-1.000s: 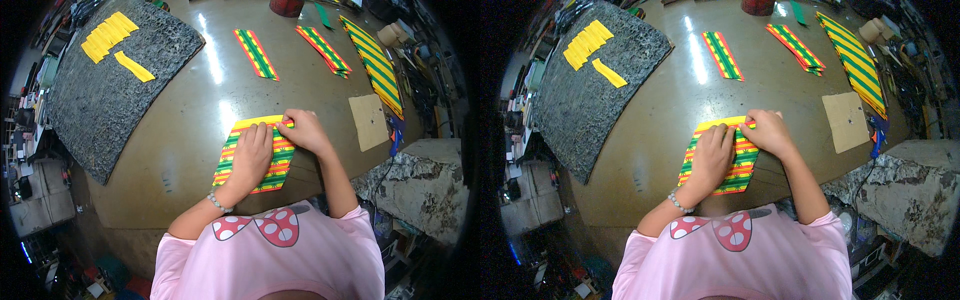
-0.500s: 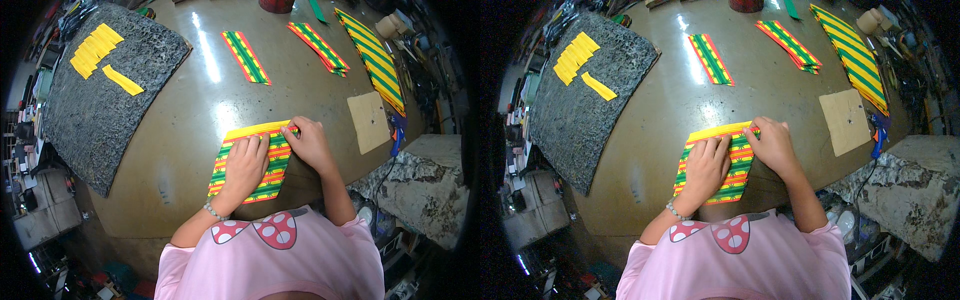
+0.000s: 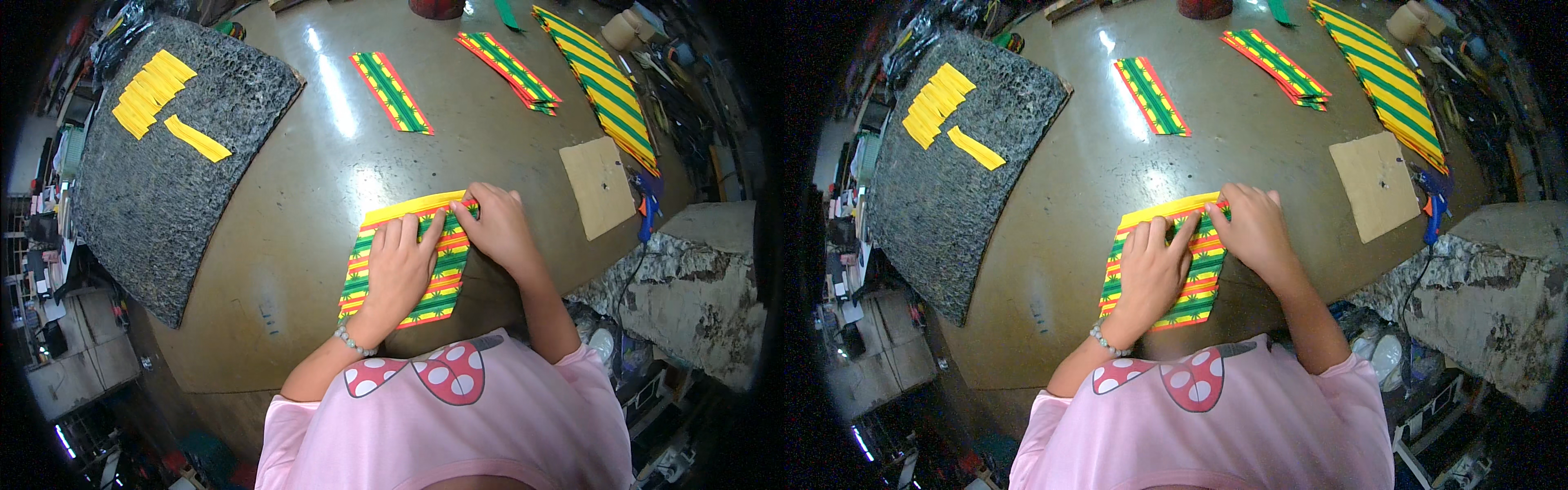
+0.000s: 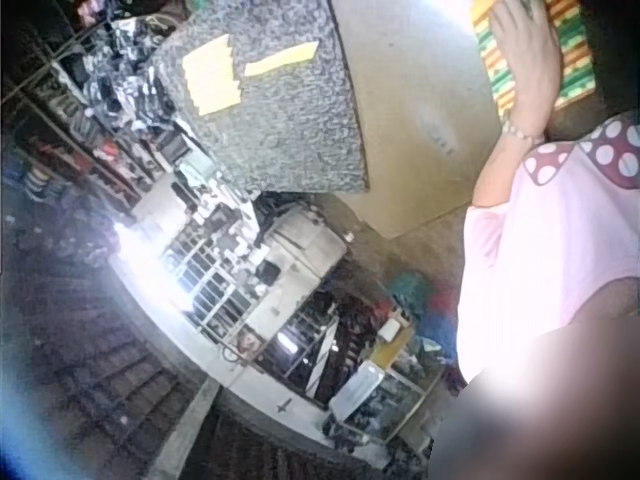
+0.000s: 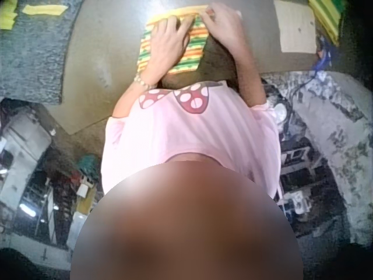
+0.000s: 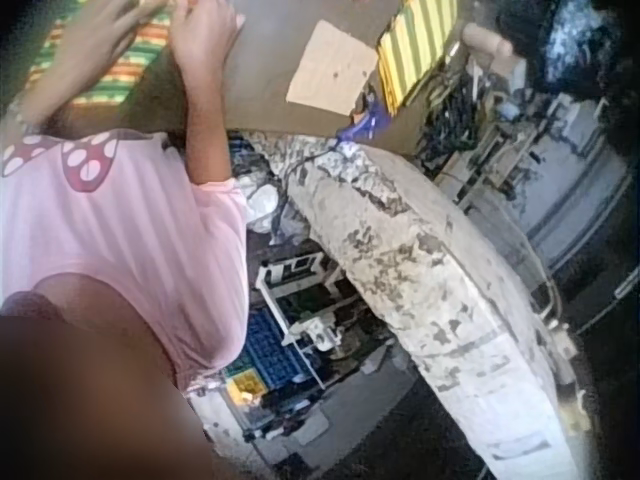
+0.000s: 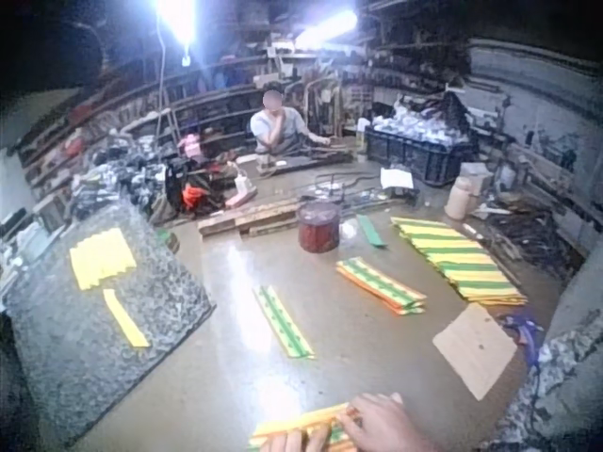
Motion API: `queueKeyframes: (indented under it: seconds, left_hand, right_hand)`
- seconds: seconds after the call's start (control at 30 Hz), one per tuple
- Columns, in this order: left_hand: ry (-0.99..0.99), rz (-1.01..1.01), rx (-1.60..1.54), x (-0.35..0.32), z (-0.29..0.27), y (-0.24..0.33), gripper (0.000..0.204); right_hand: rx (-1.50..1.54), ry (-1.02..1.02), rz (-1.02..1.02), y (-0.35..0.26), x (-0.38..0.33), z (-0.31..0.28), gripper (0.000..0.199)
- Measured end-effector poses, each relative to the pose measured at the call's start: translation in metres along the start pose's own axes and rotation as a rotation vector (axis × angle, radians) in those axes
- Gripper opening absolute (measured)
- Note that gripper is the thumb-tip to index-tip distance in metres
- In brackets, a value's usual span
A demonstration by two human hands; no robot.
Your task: The person assembles small rectangular decorative strips by layering yellow and patterned green-red-yellow pieces on a table. They repeatedly pick up pieces, align them, and press them together to form stacked units, then place completed stacks aside.
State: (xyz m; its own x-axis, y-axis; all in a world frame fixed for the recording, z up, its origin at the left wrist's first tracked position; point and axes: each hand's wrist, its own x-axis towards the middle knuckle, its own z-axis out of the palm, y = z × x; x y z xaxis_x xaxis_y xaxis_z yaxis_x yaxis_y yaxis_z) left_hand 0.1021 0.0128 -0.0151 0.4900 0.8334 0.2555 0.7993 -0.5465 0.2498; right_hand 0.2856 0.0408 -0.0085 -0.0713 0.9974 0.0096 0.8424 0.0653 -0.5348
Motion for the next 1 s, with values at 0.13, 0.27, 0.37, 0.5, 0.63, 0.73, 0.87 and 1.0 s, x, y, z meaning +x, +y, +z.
queueKeyframes:
  seconds: [0.13,0.27,0.37,0.5,0.63,0.73,0.87,1.0]
  left_hand:
    - [-0.004,0.007,0.044,0.0,0.0,0.002,0.054]
    - [-0.001,0.0,0.074,0.0,0.002,0.002,0.054]
    - [0.012,0.006,0.056,-0.001,0.003,0.002,0.054]
    - [0.035,0.002,0.027,-0.002,0.003,0.002,0.054]
    - [0.031,-0.013,0.01,-0.002,0.003,0.001,0.054]
    - [0.04,-0.014,0.01,-0.003,0.003,0.001,0.054]
    - [0.051,-0.011,0.004,-0.003,0.003,0.001,0.053]
    - [0.057,-0.007,0.003,-0.004,0.003,0.001,0.052]
  right_hand:
    - [0.074,-0.109,0.212,0.011,0.005,-0.017,0.031]
    - [0.4,-0.115,0.163,0.026,0.005,-0.027,0.029]
    - [0.36,-0.105,0.157,0.031,0.004,-0.022,0.024]
    - [0.315,-0.085,0.183,0.03,0.004,-0.014,0.022]
    - [0.296,-0.071,0.19,0.03,0.005,-0.014,0.021]
    - [0.308,-0.049,0.175,0.029,0.004,-0.013,0.021]
    - [0.289,-0.033,0.18,0.029,0.004,-0.009,0.019]
    - [0.266,-0.031,0.173,0.027,0.006,-0.011,0.02]
